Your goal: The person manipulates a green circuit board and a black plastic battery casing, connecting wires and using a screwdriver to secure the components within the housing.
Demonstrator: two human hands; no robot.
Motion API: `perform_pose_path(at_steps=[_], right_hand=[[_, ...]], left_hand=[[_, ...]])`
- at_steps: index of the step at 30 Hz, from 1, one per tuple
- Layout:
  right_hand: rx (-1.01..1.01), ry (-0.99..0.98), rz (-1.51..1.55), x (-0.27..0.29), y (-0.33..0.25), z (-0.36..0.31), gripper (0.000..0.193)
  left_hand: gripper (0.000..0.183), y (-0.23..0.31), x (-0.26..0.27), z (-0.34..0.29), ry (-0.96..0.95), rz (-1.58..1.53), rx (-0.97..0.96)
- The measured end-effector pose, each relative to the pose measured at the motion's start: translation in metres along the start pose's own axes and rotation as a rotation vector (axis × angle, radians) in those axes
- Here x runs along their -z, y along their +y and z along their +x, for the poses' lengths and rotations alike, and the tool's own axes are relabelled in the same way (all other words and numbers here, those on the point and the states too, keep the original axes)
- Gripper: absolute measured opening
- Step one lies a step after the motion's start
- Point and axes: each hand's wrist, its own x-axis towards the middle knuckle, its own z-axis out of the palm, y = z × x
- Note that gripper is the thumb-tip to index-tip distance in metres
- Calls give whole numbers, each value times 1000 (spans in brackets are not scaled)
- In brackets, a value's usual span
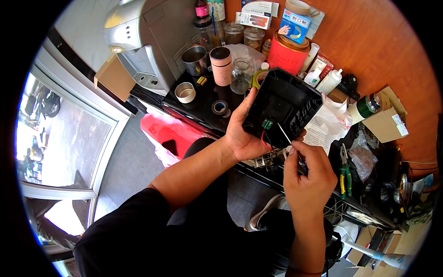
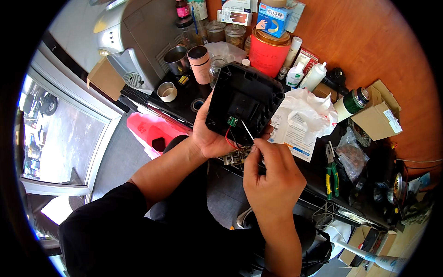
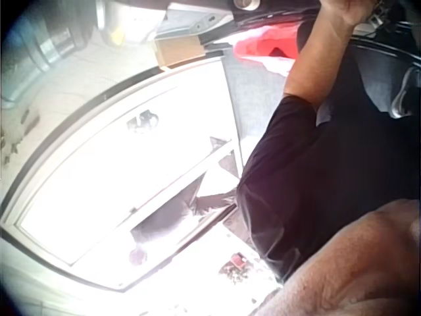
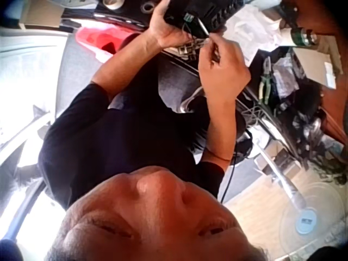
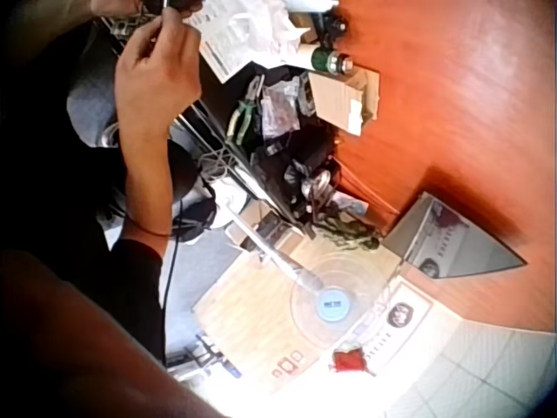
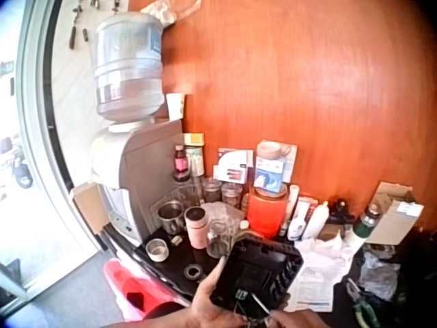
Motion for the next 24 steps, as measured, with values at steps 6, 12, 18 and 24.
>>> perform_pose_path(at_steps=[6, 12, 18, 24], right_hand=[[-55, -72, -108, 9, -12, -2, 15], [-40, -94, -170, 7, -11, -4, 16], [48, -47, -306, -1, -10, -8, 15], [36, -80, -350, -1, -14, -8, 12]], left_hand=[[78, -3, 2, 1, -49, 41, -9], [74, -2, 9, -1, -23, 7, -23], [74, -3, 8, -2, 37, -4, 25], [75, 0, 11, -2, 6, 26, 69]])
